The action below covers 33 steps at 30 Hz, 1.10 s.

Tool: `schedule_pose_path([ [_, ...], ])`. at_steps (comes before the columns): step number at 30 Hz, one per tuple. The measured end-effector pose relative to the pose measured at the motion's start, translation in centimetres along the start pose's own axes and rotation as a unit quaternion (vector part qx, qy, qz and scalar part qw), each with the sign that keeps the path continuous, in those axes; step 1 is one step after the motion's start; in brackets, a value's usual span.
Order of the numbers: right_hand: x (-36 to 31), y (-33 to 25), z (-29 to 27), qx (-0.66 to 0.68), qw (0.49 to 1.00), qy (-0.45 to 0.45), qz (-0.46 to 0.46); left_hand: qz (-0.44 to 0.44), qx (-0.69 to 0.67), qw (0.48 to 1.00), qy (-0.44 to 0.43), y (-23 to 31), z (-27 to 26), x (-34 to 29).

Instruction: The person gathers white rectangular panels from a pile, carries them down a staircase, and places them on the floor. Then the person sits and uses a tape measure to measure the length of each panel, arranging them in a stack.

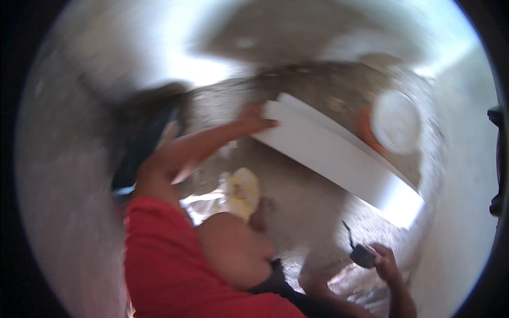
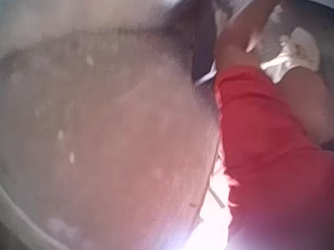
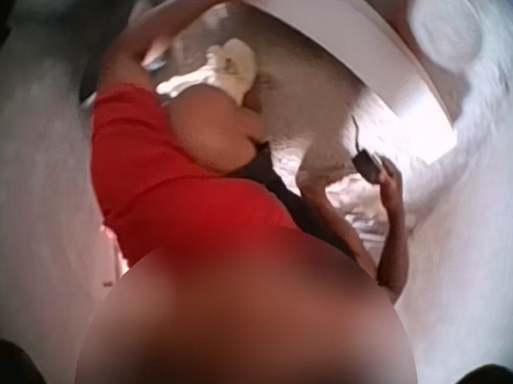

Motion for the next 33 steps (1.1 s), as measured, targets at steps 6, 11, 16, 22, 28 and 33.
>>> schedule_pose_path([
  [6, 2.7, -0.8, 0.6, 0.014, 0.999, -0.027, -0.015, 0.076, 0.065, 0.994, 0.037, 2.4, 0.0, -2.7],
  [11, 3.4, -2.4, -0.5, 0.013, 0.999, -0.027, -0.023, 0.064, 0.043, 0.993, 0.092, 2.7, 0.0, -3.6],
  [16, 4.0, -3.1, -0.3, 0.01, 1.0, -0.014, -0.021, -0.004, -0.014, 0.998, 0.067, 3.1, 2.5, -3.9],
  [22, 5.4, -3.9, 0.4, -0.058, 0.997, 0.034, -0.046, 0.003, -0.083, 0.996, -0.015, 6.4, 6.3, -4.6],
  [28, 6.5, -7.0, 2.0, -0.132, 0.987, 0.013, -0.086, 0.165, -0.149, 0.971, -0.09, 14.4, 8.0, -9.2],
  [33, 7.2, -10.2, 3.5, -0.014, 0.991, 0.018, -0.135, 0.269, -0.233, 0.845, -0.4, 21.5, 14.1, -15.8],
])
Point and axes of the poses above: each hand's wrist, its own x-axis towards the middle knuckle, its own z-axis out of the palm, y = z × x, the point moved 8 cm from there along x, towards the middle knuckle, and after that the axes turned 10 degrees about -x, right-handed, at the moved point
